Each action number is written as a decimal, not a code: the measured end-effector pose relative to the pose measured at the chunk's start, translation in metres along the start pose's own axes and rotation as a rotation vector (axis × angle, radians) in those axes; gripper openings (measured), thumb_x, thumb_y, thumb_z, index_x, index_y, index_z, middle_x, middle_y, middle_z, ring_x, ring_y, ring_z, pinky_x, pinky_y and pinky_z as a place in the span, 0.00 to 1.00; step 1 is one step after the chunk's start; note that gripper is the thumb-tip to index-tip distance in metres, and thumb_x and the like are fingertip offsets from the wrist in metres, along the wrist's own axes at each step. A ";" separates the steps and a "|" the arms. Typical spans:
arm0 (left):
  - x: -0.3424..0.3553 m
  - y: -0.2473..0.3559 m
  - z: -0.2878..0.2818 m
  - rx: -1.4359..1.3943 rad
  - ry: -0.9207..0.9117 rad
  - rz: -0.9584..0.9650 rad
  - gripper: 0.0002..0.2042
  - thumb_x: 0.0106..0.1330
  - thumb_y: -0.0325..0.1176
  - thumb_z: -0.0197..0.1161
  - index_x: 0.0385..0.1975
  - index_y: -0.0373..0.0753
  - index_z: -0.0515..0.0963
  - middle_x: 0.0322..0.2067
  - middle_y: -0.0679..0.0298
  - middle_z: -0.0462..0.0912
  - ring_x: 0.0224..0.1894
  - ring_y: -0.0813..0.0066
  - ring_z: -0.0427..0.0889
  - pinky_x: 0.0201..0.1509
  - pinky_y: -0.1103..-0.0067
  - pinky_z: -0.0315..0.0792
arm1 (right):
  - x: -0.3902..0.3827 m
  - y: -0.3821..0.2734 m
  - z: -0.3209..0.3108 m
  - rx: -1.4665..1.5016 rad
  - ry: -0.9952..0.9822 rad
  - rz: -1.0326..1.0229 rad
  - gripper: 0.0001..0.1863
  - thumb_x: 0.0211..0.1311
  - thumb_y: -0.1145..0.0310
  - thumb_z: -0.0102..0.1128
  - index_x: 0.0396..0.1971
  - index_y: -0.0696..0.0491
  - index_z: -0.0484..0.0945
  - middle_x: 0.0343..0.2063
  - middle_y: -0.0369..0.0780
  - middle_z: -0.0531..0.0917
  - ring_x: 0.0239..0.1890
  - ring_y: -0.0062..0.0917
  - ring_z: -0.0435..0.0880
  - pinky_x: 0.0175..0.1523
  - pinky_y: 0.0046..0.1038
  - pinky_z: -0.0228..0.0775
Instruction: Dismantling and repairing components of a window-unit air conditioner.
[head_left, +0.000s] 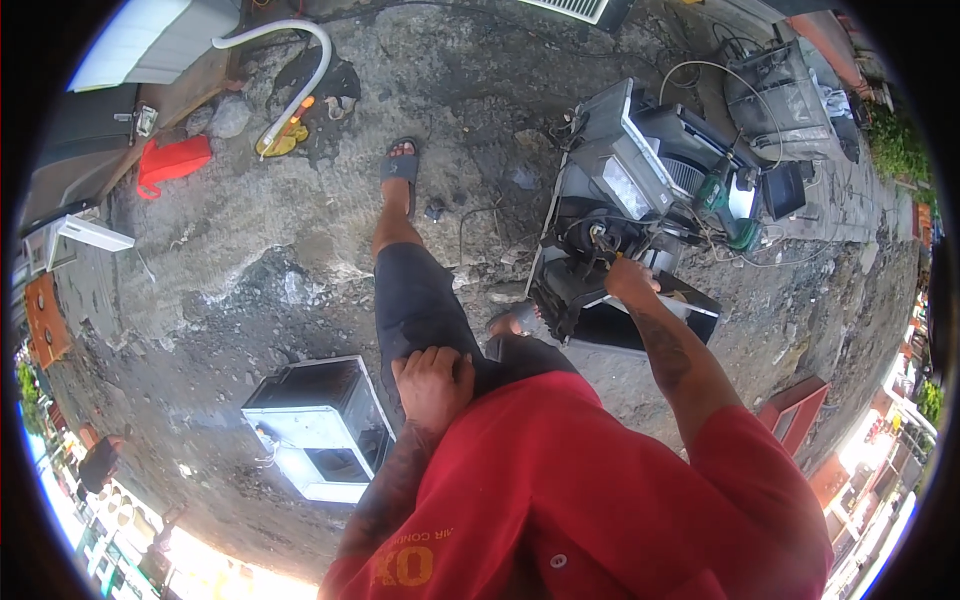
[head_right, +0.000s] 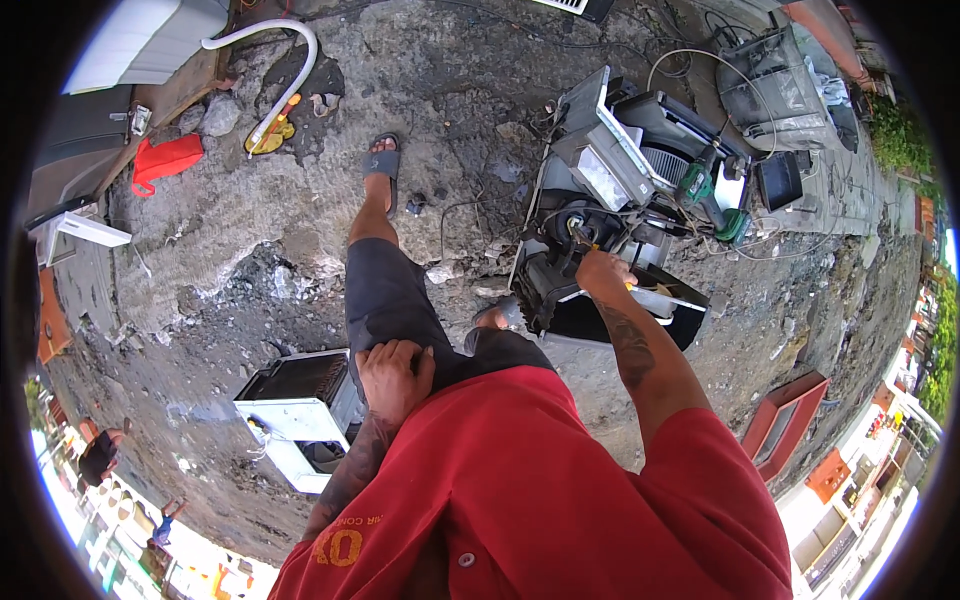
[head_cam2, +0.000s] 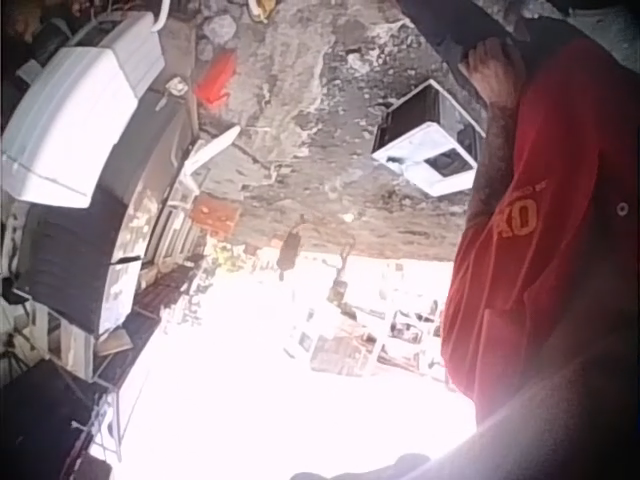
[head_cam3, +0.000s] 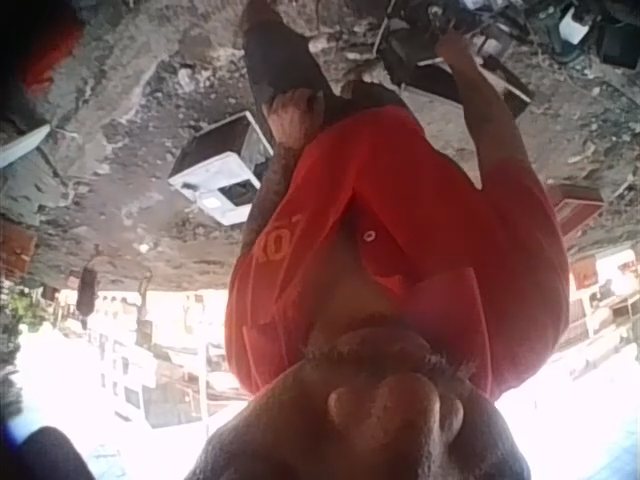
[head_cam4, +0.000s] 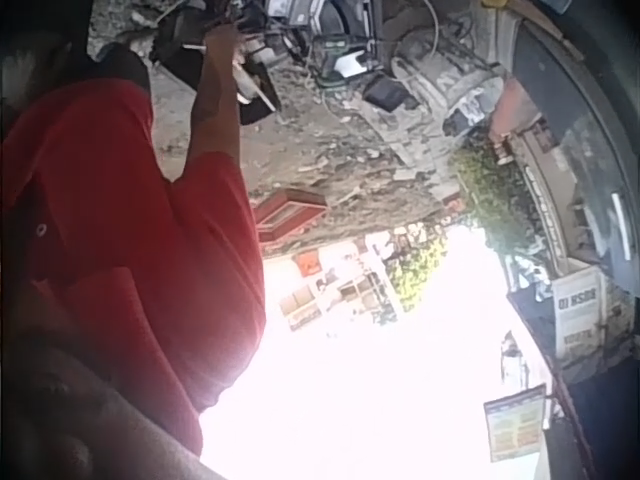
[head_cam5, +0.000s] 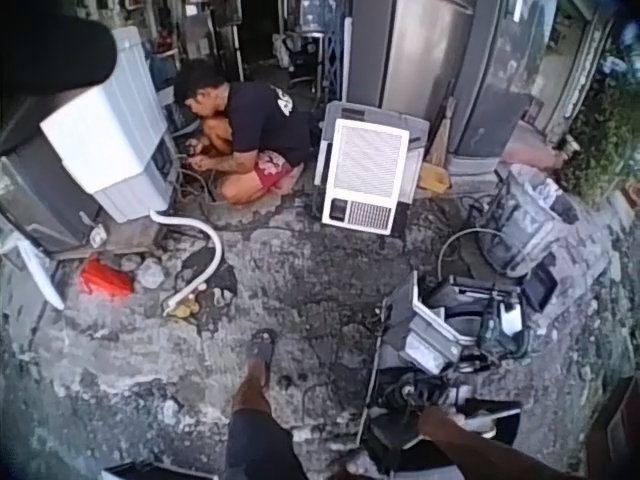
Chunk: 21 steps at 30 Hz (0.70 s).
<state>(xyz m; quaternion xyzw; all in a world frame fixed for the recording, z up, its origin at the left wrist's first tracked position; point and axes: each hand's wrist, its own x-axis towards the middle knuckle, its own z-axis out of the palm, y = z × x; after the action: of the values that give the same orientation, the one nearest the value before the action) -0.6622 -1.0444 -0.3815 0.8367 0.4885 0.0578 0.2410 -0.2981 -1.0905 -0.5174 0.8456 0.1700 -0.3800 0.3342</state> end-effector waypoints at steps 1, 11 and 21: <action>-0.002 0.000 0.001 0.003 -0.010 0.011 0.08 0.57 0.38 0.68 0.21 0.44 0.77 0.22 0.67 0.78 0.28 0.64 0.77 0.39 0.67 0.61 | 0.000 -0.001 0.001 0.045 -0.064 0.037 0.32 0.54 0.67 0.66 0.61 0.57 0.73 0.66 0.51 0.66 0.68 0.50 0.64 0.62 0.64 0.55; -0.001 0.002 0.003 0.003 -0.015 -0.008 0.08 0.57 0.38 0.68 0.21 0.44 0.77 0.22 0.68 0.78 0.27 0.64 0.77 0.39 0.68 0.61 | 0.031 -0.029 0.001 0.023 -0.104 0.223 0.30 0.54 0.64 0.71 0.60 0.44 0.76 0.66 0.39 0.69 0.69 0.38 0.67 0.63 0.53 0.65; 0.012 -0.002 -0.009 -0.016 0.016 -0.066 0.08 0.54 0.38 0.68 0.20 0.46 0.76 0.21 0.66 0.77 0.27 0.65 0.76 0.39 0.67 0.61 | 0.043 -0.065 -0.015 -0.045 -0.198 0.269 0.35 0.52 0.58 0.71 0.63 0.37 0.72 0.68 0.37 0.66 0.68 0.36 0.67 0.63 0.54 0.66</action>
<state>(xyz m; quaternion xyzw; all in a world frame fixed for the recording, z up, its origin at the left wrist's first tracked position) -0.6607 -1.0304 -0.3760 0.8176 0.5174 0.0605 0.2452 -0.2977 -1.0319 -0.5710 0.8114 0.0302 -0.4094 0.4161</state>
